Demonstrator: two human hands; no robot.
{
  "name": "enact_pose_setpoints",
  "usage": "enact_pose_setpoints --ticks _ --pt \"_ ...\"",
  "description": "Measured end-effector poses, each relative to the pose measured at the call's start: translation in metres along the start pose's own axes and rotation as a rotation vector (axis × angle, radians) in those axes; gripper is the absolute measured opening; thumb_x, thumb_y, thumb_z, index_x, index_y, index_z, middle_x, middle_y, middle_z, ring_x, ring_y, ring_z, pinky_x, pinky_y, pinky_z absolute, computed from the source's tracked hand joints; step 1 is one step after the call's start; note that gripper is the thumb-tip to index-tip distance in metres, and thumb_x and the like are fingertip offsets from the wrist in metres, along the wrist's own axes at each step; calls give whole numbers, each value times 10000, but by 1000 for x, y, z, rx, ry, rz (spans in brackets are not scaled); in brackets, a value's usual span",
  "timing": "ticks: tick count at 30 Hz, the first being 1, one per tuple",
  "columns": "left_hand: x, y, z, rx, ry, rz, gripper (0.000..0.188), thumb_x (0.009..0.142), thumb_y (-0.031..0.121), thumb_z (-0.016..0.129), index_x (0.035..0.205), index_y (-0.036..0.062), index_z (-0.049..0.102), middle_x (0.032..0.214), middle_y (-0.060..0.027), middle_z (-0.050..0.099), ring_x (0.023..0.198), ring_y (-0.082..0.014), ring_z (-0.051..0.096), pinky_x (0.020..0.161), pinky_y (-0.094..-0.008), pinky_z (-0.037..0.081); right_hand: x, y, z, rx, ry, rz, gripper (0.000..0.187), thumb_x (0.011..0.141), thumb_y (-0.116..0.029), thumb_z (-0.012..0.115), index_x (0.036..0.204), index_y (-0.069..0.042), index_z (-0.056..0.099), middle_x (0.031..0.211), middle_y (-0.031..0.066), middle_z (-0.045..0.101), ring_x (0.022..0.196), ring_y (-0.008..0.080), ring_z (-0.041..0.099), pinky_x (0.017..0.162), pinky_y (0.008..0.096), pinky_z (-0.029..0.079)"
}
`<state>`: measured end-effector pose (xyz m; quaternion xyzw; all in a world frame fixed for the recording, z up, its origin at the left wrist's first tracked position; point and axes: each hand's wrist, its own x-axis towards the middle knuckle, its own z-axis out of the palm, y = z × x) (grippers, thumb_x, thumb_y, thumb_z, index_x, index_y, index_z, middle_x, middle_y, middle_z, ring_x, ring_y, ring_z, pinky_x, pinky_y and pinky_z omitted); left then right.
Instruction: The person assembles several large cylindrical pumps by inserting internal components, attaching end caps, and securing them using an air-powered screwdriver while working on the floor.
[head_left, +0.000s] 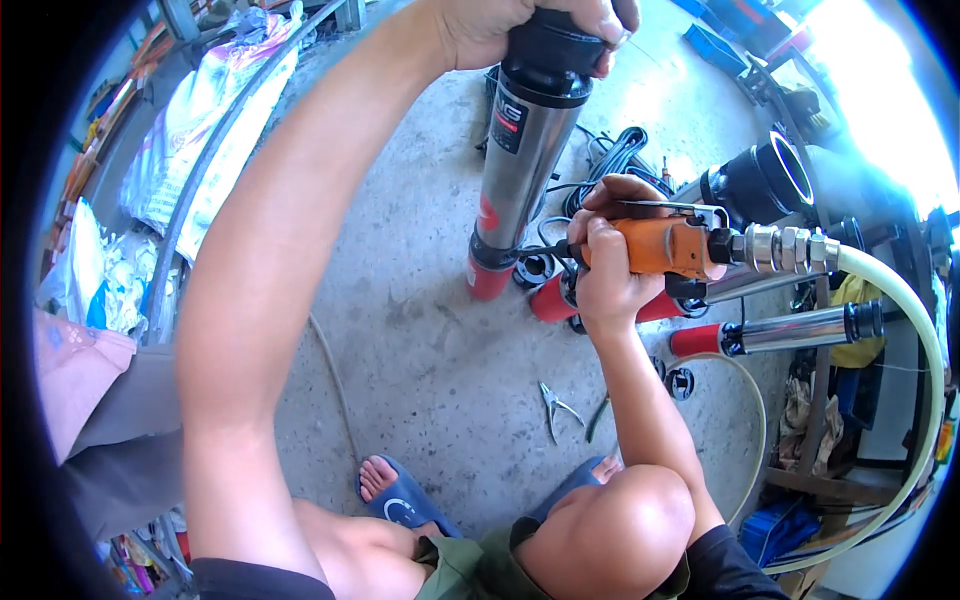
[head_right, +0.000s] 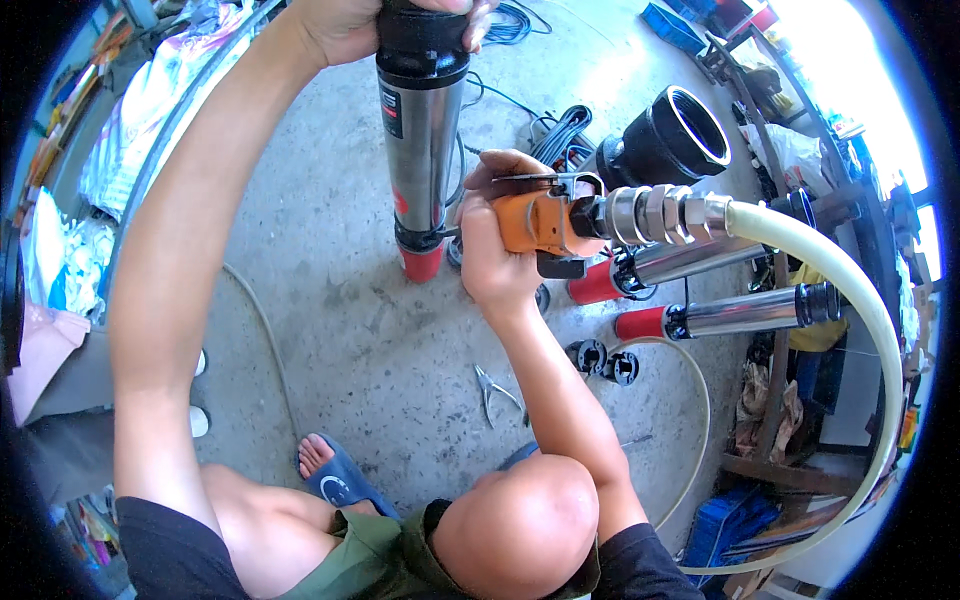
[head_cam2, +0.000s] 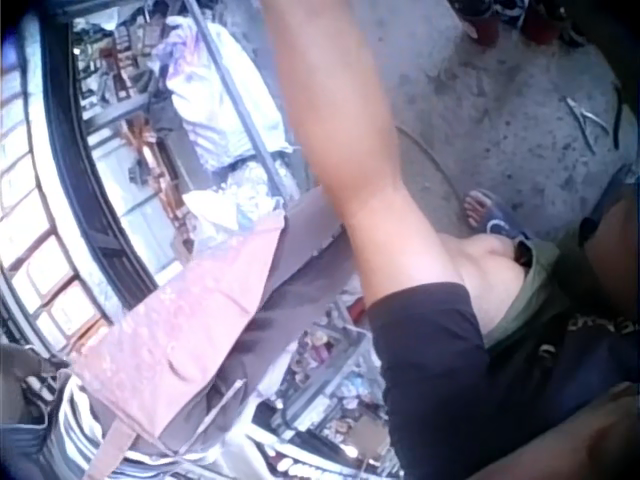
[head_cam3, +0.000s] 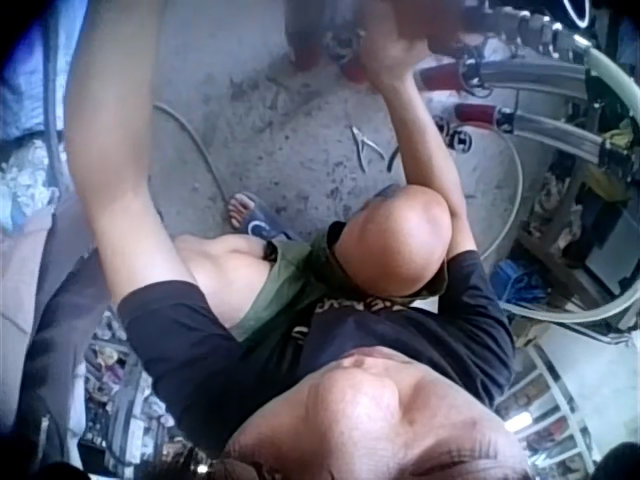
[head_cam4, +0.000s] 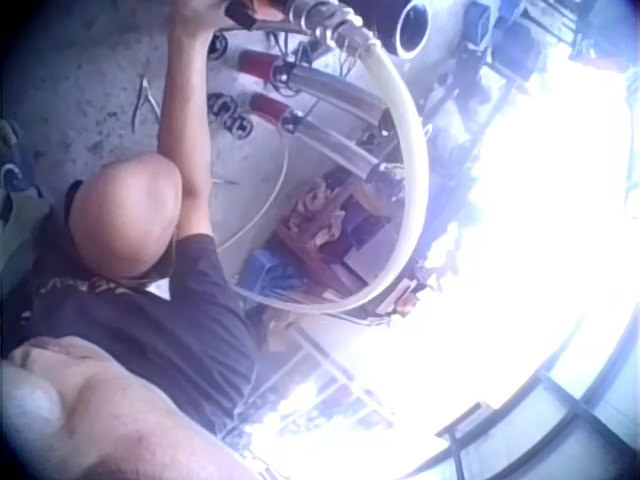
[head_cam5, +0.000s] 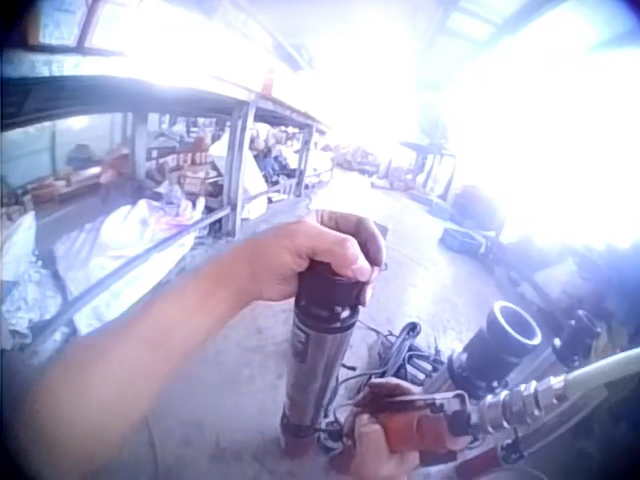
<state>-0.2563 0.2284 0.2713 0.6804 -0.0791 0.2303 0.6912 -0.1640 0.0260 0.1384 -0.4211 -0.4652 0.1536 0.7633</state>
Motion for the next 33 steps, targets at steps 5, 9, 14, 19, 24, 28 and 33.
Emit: enact_pose_setpoints --ticks 5,9,14,19,24,28,33 --pt "7 -2 5 4 -24 -30 214 770 90 679 965 1 675 857 -96 689 788 -180 675 764 -318 548 -6 13 -6 8 -12 36 311 846 11 536 1156 23 554 952 125 603 689 146 593 632 277 509" --pt "5 -1 11 -48 -57 -33 221 754 76 670 961 -3 681 844 -92 689 755 -178 671 743 -316 552 -11 12 -6 138 -47 87 279 833 21 540 1112 15 546 905 114 582 648 146 557 614 284 498" --pt "11 -3 20 -30 -53 -72 224 736 60 663 945 -14 687 834 -98 690 747 -186 675 729 -316 555 -18 8 -15 164 -110 79 282 854 53 515 1123 -30 499 892 64 565 705 123 556 650 270 484" --pt "7 -3 22 -41 -71 -62 225 719 43 666 932 -25 694 821 -104 691 731 -196 677 719 -314 553 -21 6 -10 193 -7 165 269 830 19 536 1097 -10 531 882 98 578 653 138 543 622 281 492" --pt "4 0 24 -36 -89 -51 226 713 35 674 929 -25 698 831 -109 696 743 -203 681 739 -318 556 -23 9 -14 106 -51 100 261 831 22 541 1090 -10 544 883 99 584 657 143 557 624 279 497" --pt "1 1 27 -53 -61 -92 218 712 34 679 922 -20 696 831 -110 696 749 -207 685 743 -325 558 -20 21 -24 -79 -204 -3 228 841 39 526 1061 -18 542 910 98 584 681 140 569 632 280 500" --pt "3 4 30 -67 -74 -107 204 718 21 681 919 -14 692 831 -112 697 753 -214 689 744 -333 559 -18 23 -22 302 -169 193 205 855 38 525 1052 -19 531 942 99 590 713 141 587 646 280 505"
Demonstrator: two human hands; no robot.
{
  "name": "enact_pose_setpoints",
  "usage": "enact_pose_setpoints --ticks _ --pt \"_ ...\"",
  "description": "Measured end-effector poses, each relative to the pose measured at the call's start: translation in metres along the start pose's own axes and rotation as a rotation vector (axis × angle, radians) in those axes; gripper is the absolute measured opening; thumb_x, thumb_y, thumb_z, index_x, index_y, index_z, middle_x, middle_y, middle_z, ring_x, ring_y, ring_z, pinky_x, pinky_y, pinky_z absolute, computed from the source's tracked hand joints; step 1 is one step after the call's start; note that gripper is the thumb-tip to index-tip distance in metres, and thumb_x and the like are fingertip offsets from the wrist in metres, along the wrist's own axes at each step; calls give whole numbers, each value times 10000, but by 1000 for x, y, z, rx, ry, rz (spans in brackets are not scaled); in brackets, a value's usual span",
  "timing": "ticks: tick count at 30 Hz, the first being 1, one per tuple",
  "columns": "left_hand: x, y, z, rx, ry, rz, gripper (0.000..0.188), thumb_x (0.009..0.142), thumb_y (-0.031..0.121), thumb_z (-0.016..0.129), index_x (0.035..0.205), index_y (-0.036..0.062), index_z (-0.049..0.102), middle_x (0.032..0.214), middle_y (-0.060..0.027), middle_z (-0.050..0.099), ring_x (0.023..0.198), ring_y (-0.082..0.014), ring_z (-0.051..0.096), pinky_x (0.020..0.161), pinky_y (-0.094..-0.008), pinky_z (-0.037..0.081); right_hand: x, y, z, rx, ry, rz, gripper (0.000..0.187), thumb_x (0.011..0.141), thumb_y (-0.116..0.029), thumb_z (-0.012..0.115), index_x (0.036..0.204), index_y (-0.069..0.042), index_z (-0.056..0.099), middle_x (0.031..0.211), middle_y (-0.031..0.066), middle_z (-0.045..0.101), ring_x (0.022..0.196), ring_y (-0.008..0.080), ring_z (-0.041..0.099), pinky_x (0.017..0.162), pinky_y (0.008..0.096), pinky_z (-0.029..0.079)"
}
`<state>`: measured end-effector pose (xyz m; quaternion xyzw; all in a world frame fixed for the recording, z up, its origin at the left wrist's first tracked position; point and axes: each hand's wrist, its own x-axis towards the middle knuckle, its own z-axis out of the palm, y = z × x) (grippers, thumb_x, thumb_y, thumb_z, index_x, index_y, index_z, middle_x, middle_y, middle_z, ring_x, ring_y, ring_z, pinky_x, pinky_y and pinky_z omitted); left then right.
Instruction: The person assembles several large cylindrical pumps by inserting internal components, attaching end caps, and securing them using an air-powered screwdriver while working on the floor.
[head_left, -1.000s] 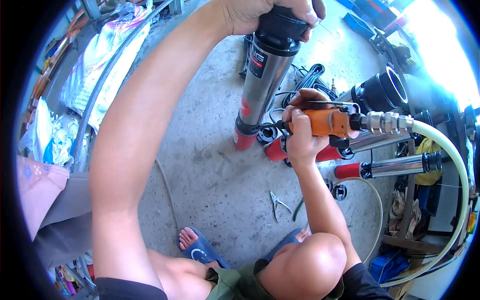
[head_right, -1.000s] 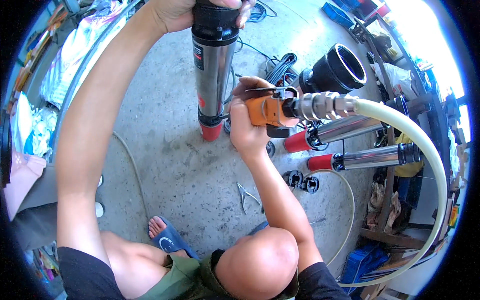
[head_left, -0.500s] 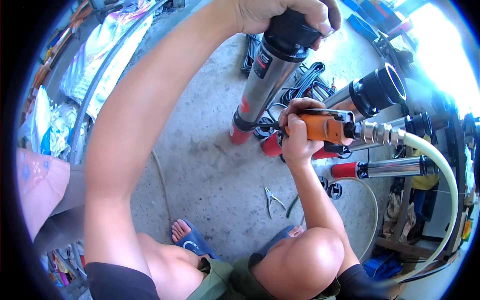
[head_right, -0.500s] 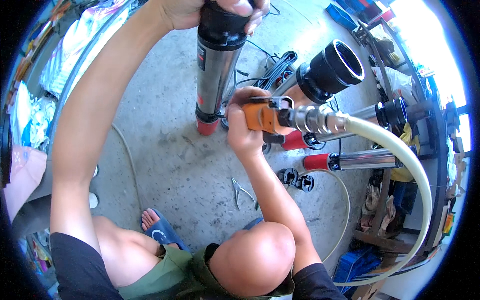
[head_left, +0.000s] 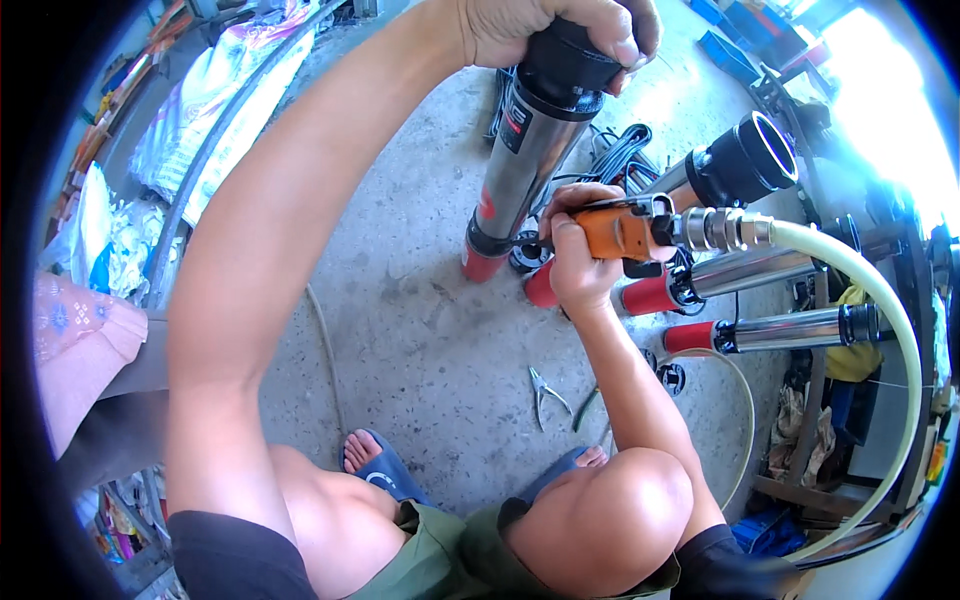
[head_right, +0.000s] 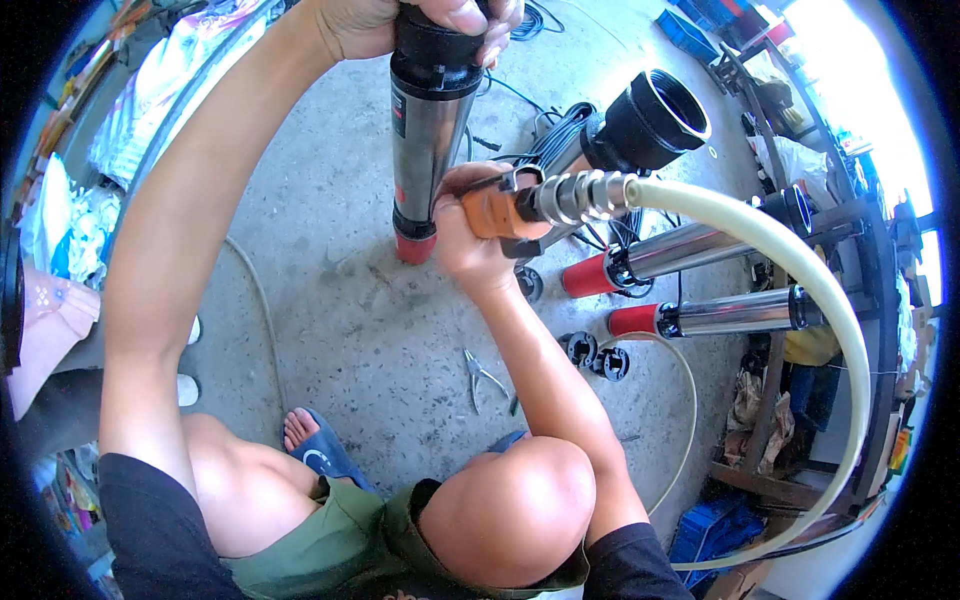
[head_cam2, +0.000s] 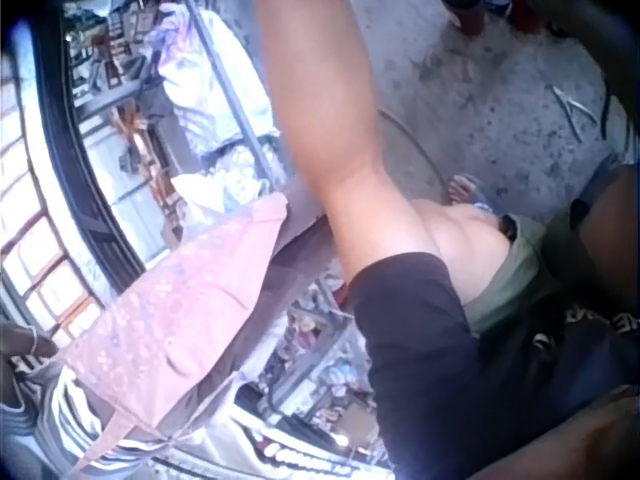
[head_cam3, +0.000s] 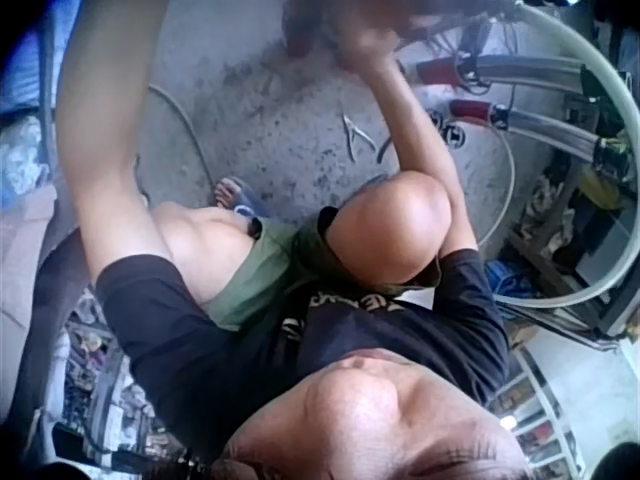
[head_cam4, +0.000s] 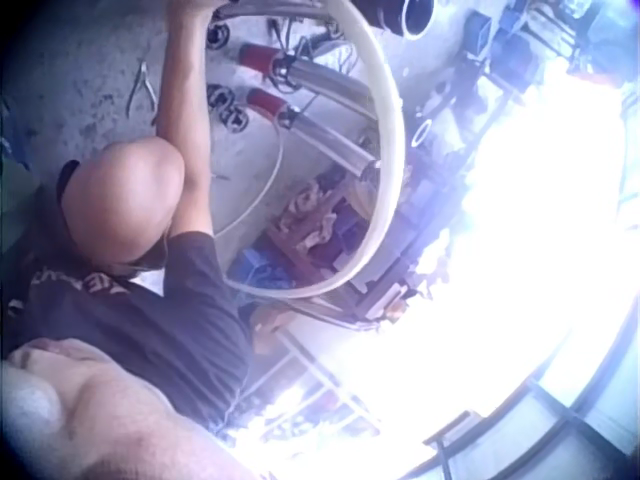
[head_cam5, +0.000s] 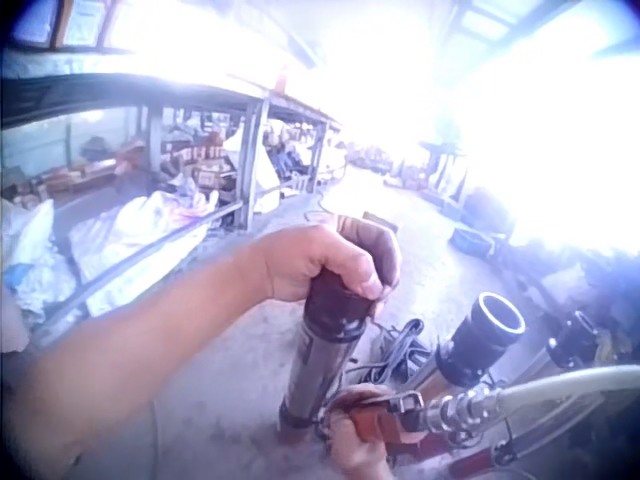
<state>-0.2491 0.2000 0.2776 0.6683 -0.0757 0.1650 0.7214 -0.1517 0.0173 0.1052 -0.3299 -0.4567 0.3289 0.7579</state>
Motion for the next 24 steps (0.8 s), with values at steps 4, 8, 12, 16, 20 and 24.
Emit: enact_pose_setpoints --ticks 4,8,12,16,20,24 --pt "0 1 4 4 -4 -25 208 718 14 685 924 -9 689 834 -114 697 769 -223 696 752 -339 557 1 3 -8 -315 -47 -163 238 856 38 532 1090 -7 538 965 106 605 721 134 588 649 271 502" --pt "-22 9 -7 92 170 46 193 751 21 678 943 2 684 840 -111 694 793 -211 698 750 -330 560 -15 -7 7 -236 34 -149 413 869 52 519 1282 39 516 1027 121 605 713 134 588 629 264 503" --pt "-18 1 29 620 935 130 170 832 157 714 896 2 686 776 -76 699 718 -189 688 684 -312 542 -16 -18 -3 -340 -24 -300 427 859 23 543 1282 53 495 1017 148 602 660 152 584 601 301 517" --pt "-9 -13 43 1354 916 291 427 865 270 734 1071 -80 601 1070 -264 624 953 -388 656 849 -444 532 -17 -18 20 -159 47 -215 413 854 8 550 1264 38 505 996 142 602 687 152 582 623 292 513" --pt "-17 16 53 1329 865 99 313 851 241 734 1051 8 671 1054 -252 686 971 -414 679 857 -464 549 -8 -10 27 -122 72 -180 392 850 17 532 1241 35 522 990 127 603 719 150 580 648 283 503" --pt "-12 24 35 1375 972 30 436 708 314 821 1023 41 692 892 -193 734 868 -389 715 792 -452 576 4 -1 28 -183 51 -188 371 844 19 531 1215 34 542 985 121 606 715 149 579 652 282 500"
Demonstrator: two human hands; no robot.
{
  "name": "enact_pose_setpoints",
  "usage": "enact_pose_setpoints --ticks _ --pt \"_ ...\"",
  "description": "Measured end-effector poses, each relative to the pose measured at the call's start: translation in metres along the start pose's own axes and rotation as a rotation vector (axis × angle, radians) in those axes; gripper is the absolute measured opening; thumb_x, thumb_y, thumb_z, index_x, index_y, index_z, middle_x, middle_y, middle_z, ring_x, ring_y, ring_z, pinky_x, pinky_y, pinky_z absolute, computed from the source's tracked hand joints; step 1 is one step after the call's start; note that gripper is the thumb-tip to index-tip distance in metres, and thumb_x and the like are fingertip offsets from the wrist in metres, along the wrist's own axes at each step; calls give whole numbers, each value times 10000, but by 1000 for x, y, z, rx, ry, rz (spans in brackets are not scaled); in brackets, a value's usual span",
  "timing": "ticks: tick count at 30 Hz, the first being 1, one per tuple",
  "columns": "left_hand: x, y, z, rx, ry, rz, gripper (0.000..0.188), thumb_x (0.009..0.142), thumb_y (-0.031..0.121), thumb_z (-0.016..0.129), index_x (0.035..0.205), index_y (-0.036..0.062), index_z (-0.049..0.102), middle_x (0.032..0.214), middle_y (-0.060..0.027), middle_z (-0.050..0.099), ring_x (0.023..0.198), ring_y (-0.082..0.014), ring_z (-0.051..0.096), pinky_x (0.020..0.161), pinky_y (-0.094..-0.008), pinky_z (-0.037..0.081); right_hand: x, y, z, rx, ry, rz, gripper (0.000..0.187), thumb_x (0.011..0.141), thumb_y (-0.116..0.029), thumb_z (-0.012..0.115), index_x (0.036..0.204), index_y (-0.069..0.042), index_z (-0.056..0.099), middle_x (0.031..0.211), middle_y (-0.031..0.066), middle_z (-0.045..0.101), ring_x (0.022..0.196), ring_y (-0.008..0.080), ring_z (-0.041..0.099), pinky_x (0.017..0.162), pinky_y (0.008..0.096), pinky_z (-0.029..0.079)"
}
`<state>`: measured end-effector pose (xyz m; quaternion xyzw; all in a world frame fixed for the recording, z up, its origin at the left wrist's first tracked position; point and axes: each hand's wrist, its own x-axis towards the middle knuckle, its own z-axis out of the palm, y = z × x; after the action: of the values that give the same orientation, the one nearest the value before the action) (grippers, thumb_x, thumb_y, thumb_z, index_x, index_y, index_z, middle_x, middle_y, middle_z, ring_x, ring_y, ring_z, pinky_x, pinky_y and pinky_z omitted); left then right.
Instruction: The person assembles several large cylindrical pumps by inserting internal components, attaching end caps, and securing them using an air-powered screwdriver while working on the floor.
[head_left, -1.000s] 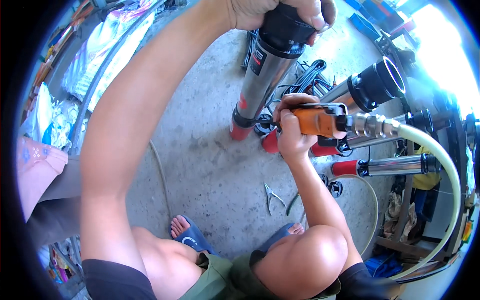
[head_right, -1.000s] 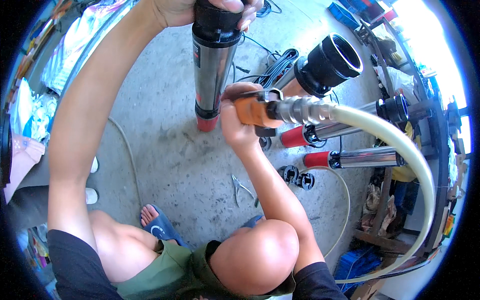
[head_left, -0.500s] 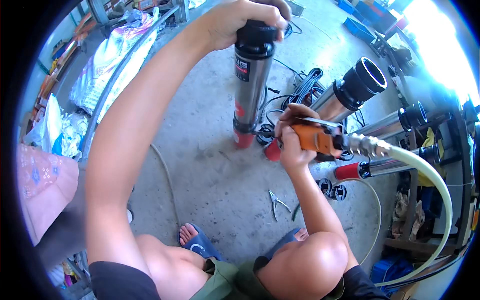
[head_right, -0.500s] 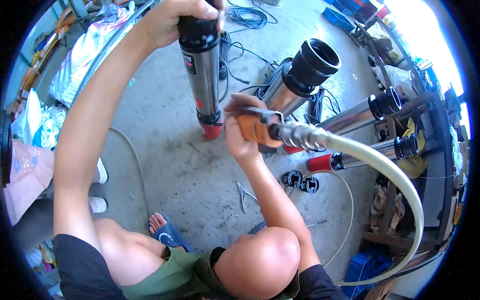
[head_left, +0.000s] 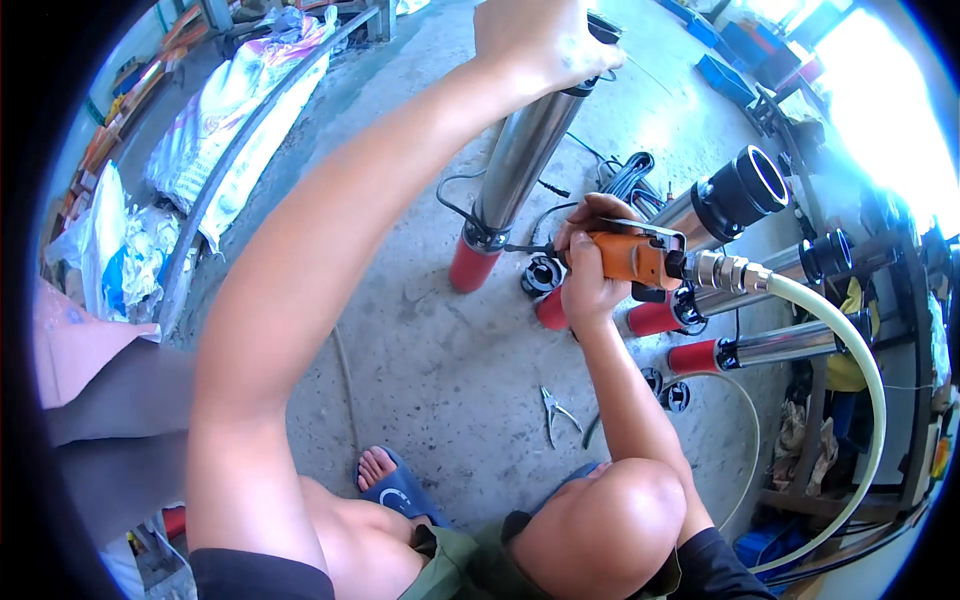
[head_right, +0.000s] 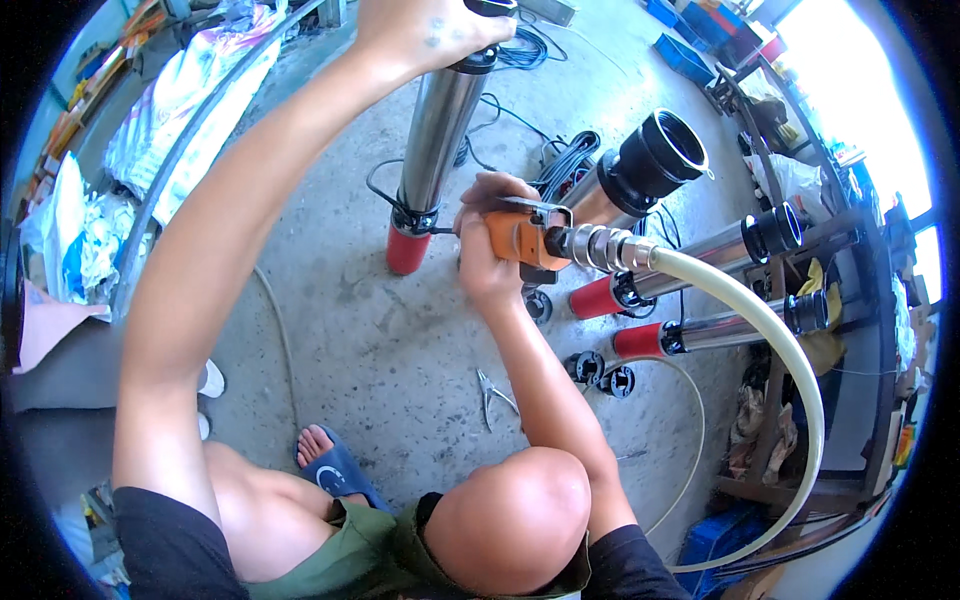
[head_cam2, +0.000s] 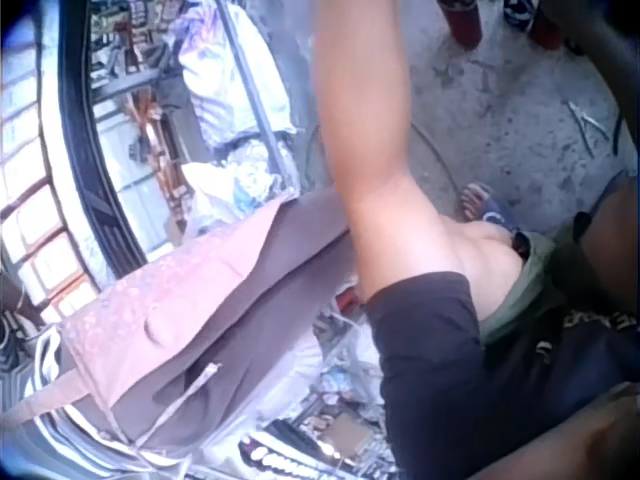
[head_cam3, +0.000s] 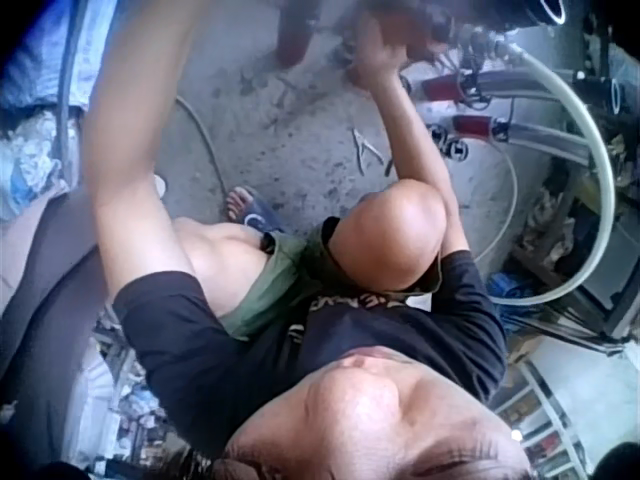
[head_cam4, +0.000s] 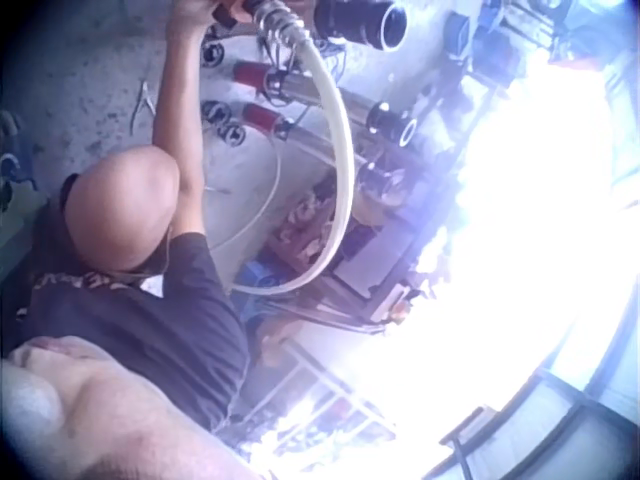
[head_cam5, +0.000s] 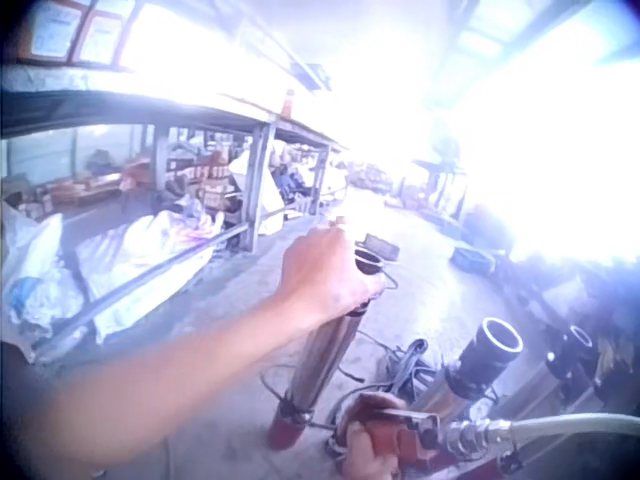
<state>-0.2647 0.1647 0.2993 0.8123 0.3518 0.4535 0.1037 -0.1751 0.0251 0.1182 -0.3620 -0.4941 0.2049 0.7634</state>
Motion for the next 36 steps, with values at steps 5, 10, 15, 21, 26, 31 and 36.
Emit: enact_pose_setpoints --ticks 5,10,15,21,26,31,36 --pt "7 -18 7 -61 23 -36 692 645 375 847 1111 -62 581 895 -224 726 880 -372 720 802 -446 579 9 9 11 34 19 3 365 838 18 525 1202 28 549 980 121 608 722 149 586 649 282 502" --pt "3 -10 -1 28 -32 -42 761 633 387 851 1167 -66 554 947 -240 719 901 -380 713 822 -446 576 14 19 12 46 51 30 353 829 16 525 1179 13 561 967 120 609 718 148 585 648 283 504" --pt "6 -23 3 28 -14 -41 643 631 405 840 1044 -53 655 906 -242 723 862 -374 719 791 -438 578 18 22 16 140 68 136 276 821 14 534 1093 -9 575 882 99 588 682 147 555 625 298 485" --pt "3 -20 6 -22 28 -4 386 641 387 830 813 47 770 808 -202 733 770 -352 724 734 -426 580 23 20 21 55 -65 105 262 823 15 551 1084 -5 557 880 103 596 687 155 575 633 293 497" --pt "-3 -22 -9 -177 12 29 357 642 388 820 809 76 780 796 -177 738 755 -334 726 721 -411 581 19 30 20 -9 -97 65 271 826 14 554 1097 -4 548 929 117 609 711 153 597 645 281 506" --pt "-5 -23 -2 -92 33 29 342 653 392 807 838 104 798 791 -173 738 745 -329 725 715 -405 579 23 27 26 16 -79 112 302 824 11 547 1126 9 547 929 118 615 699 152 594 642 279 505" --pt "1 -30 0 -86 37 48 342 656 394 802 853 115 804 783 -179 734 730 -335 722 708 -411 578 23 33 26 -106 -195 26 277 830 29 537 1104 0 549 921 108 612 697 136 587 634 271 496"
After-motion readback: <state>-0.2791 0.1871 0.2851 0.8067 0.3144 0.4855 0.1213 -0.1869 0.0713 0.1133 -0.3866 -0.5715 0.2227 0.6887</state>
